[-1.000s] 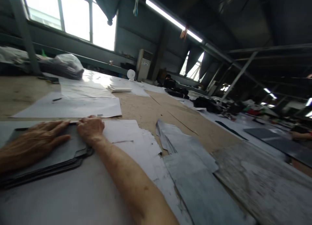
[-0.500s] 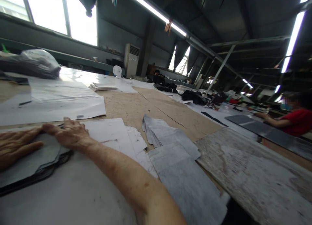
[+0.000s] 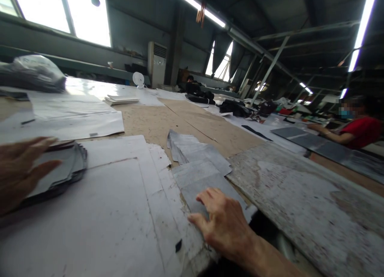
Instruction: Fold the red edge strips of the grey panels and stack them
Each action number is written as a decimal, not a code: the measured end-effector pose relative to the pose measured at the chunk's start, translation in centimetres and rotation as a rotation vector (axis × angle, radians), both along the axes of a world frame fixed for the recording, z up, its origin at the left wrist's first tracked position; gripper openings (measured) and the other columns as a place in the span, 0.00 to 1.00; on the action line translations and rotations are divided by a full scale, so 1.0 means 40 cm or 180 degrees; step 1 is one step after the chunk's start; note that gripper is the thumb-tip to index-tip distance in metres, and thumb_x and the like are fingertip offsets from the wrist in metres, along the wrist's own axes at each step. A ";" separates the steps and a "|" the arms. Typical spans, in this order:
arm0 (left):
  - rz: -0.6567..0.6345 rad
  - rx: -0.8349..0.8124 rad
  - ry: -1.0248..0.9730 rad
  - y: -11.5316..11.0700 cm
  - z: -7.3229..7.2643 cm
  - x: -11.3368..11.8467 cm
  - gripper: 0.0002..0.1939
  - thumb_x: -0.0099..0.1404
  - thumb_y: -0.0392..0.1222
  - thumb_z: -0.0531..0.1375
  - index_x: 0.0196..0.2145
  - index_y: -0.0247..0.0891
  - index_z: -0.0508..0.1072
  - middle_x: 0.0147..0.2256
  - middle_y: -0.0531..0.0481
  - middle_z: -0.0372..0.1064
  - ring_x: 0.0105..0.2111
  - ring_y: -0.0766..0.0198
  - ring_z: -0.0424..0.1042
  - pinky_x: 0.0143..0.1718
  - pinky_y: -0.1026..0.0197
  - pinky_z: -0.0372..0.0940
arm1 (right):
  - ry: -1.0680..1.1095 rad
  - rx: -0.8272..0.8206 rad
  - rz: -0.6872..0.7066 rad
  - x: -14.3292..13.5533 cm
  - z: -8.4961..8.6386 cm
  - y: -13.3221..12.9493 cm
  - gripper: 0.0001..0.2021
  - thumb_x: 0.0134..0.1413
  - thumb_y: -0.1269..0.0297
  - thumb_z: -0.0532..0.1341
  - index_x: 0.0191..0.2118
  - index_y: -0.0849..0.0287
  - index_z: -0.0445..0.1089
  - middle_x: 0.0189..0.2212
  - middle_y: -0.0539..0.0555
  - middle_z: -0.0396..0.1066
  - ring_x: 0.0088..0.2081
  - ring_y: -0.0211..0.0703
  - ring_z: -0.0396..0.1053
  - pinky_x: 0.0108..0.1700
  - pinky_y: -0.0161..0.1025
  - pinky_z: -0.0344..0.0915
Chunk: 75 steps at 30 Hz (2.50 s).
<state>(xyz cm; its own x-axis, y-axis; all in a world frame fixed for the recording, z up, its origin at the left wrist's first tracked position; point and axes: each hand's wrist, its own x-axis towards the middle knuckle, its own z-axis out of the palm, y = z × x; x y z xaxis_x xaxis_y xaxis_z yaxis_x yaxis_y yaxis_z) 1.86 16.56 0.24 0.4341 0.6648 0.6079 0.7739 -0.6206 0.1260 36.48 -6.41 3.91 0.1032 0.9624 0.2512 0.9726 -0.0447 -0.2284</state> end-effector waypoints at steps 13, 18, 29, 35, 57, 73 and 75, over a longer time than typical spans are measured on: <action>-0.2119 -0.1418 -0.0109 -0.360 0.013 0.378 0.12 0.65 0.40 0.48 0.45 0.40 0.65 0.44 0.48 0.67 0.42 0.61 0.65 0.45 0.55 0.61 | -0.0030 -0.0013 0.0431 0.052 -0.038 -0.035 0.14 0.59 0.68 0.48 0.26 0.59 0.66 0.26 0.52 0.66 0.31 0.39 0.63 0.35 0.36 0.58; -0.2373 -0.1301 0.0381 -0.399 0.024 0.459 0.14 0.64 0.39 0.49 0.47 0.41 0.63 0.44 0.50 0.66 0.40 0.59 0.63 0.44 0.53 0.59 | 0.0173 -0.0071 0.0298 0.065 -0.034 -0.034 0.14 0.58 0.65 0.47 0.25 0.59 0.66 0.24 0.51 0.66 0.28 0.37 0.64 0.31 0.34 0.57; -0.1905 -0.1255 0.0534 -0.389 0.015 0.513 0.10 0.64 0.41 0.48 0.38 0.39 0.67 0.39 0.47 0.66 0.39 0.58 0.62 0.42 0.53 0.60 | 0.0612 -0.0269 0.0097 0.059 -0.015 -0.053 0.11 0.49 0.57 0.58 0.34 0.60 0.67 0.27 0.52 0.69 0.27 0.38 0.66 0.30 0.35 0.62; -0.1880 -0.1376 0.0313 -0.378 0.005 0.517 0.11 0.64 0.43 0.49 0.43 0.40 0.65 0.44 0.49 0.65 0.41 0.58 0.62 0.44 0.54 0.60 | 0.0079 -0.0326 0.0472 0.031 -0.004 -0.076 0.15 0.42 0.63 0.62 0.39 0.64 0.67 0.33 0.57 0.67 0.36 0.47 0.64 0.39 0.42 0.60; -0.1937 -0.1410 -0.0116 -0.366 -0.009 0.518 0.10 0.63 0.42 0.52 0.38 0.40 0.71 0.41 0.50 0.67 0.40 0.61 0.65 0.44 0.57 0.63 | 0.1069 -0.0080 0.0014 0.032 -0.039 -0.071 0.07 0.50 0.64 0.54 0.24 0.57 0.63 0.27 0.51 0.65 0.30 0.39 0.63 0.34 0.36 0.59; -0.1945 -0.0952 0.0525 -0.400 0.004 0.521 0.14 0.66 0.42 0.45 0.44 0.40 0.66 0.45 0.47 0.66 0.40 0.57 0.64 0.41 0.52 0.63 | 0.2101 0.0004 -0.0871 0.055 -0.022 -0.061 0.12 0.49 0.62 0.54 0.19 0.59 0.61 0.16 0.46 0.58 0.21 0.33 0.55 0.22 0.32 0.52; -0.1743 -0.0861 0.0516 -0.401 -0.004 0.524 0.15 0.66 0.43 0.45 0.44 0.39 0.67 0.45 0.47 0.66 0.40 0.55 0.64 0.40 0.51 0.64 | 0.2243 0.0072 -0.0969 0.065 -0.016 -0.060 0.12 0.49 0.64 0.55 0.18 0.59 0.61 0.15 0.45 0.56 0.20 0.32 0.53 0.22 0.31 0.51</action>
